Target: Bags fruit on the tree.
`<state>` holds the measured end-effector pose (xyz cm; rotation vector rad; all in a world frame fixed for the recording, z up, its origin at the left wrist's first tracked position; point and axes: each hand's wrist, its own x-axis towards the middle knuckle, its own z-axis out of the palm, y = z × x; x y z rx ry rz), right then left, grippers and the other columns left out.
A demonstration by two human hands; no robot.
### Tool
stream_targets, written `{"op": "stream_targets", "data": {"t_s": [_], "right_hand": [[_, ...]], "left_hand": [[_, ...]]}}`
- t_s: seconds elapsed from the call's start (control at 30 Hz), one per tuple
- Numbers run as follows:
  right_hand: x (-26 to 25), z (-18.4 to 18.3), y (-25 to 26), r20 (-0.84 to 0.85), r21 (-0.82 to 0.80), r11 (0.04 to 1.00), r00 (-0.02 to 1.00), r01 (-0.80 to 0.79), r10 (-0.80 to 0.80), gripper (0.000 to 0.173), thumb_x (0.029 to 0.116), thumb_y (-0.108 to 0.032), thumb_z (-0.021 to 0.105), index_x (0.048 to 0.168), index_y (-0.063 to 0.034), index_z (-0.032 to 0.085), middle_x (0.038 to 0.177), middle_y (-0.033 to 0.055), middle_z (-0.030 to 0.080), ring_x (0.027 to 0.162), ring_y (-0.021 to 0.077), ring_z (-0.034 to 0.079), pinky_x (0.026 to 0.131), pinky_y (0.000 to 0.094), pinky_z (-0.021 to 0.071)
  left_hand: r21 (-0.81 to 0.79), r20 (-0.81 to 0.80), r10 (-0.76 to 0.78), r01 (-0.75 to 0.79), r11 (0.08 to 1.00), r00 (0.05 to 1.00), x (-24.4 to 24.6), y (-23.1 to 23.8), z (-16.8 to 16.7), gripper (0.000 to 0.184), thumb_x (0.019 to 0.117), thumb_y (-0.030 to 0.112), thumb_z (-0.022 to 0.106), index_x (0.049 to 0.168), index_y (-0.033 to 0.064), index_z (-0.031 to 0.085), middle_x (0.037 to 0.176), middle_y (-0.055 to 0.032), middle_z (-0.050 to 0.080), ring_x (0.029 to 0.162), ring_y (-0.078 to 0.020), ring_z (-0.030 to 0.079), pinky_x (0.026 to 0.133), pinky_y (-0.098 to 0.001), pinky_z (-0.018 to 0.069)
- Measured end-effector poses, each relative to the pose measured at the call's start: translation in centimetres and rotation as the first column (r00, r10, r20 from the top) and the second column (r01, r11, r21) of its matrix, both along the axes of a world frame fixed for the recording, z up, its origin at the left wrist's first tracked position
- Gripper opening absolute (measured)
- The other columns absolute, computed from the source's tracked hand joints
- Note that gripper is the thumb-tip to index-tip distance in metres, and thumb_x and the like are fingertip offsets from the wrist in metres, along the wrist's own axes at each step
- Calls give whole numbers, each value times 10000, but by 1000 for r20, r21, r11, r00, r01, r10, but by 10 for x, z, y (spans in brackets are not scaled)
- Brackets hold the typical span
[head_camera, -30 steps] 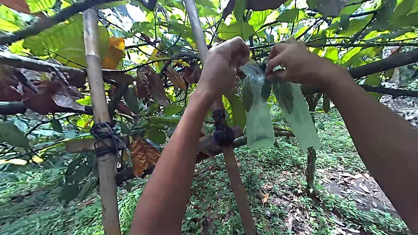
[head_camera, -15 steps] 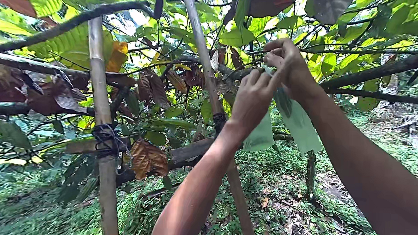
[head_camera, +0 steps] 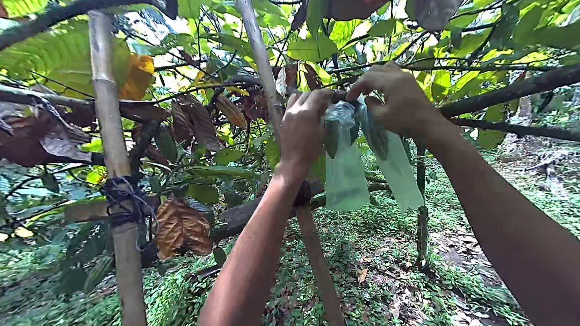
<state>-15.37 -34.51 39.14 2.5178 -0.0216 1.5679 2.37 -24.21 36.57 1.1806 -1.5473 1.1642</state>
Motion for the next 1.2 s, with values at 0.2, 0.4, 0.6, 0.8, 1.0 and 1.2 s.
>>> {"op": "stream_targets", "data": {"t_s": [0.2, 0.4, 0.6, 0.8, 1.0, 1.2], "right_hand": [[23, 15, -11, -190, 24, 993, 976, 116, -109, 176, 939, -45, 662, 1080, -63, 765, 1237, 214, 621, 1233, 465, 504, 996, 703, 360], [27, 19, -18, -173, -101, 989, 978, 104, -120, 110, 924, -77, 706, 1017, -55, 761, 1159, 220, 631, 1205, 473, 515, 989, 683, 378], [17, 11, -34, -75, 25, 993, 991, -112, 114, 202, 1039, -141, 561, 1114, 1, 683, 1134, 161, 683, 1130, 312, 612, 1001, 465, 482], [18, 11, -26, -148, -257, 961, 979, 101, -142, 208, 1037, -207, 574, 1072, -72, 728, 971, 174, 691, 1061, 451, 604, 911, 649, 418], [17, 29, -5, -335, 6, 953, 898, 304, -285, 288, 1057, -240, 572, 1059, 11, 711, 1048, 212, 691, 1056, 381, 656, 940, 581, 487], [3, 41, -25, -416, -168, 969, 878, 180, -235, 175, 943, 26, 645, 989, -63, 790, 1145, 184, 691, 1171, 417, 584, 1028, 598, 420]], "left_hand": [[-2, 92, 70, -70, 998, 993, 7, 17, 32, 223, 1003, 6, 532, 1101, 13, 732, 1060, -151, 727, 1075, -325, 653, 965, -427, 494], [90, 163, 24, -40, 995, 986, 14, 26, 49, 206, 1013, 19, 530, 1095, 21, 720, 1067, -122, 723, 1075, -274, 654, 980, -390, 489], [183, 311, 12, -72, 981, 950, 21, 22, 50, 176, 994, 5, 563, 1033, 45, 729, 995, -84, 734, 1059, -285, 623, 970, -419, 453], [71, 462, 283, -353, 933, 840, 32, 13, 57, 276, 960, -64, 539, 1090, 99, 719, 1123, -99, 719, 1246, -395, 557, 1115, -584, 339], [13, 394, 418, -460, 888, 818, 39, 6, 66, 260, 999, 15, 521, 1125, 138, 711, 1162, -105, 697, 1232, -410, 549, 1036, -594, 386], [141, 289, 373, -425, 894, 882, 33, 13, 62, 196, 1022, 140, 518, 1138, 112, 673, 1192, -101, 686, 1243, -404, 536, 987, -584, 410]]}}
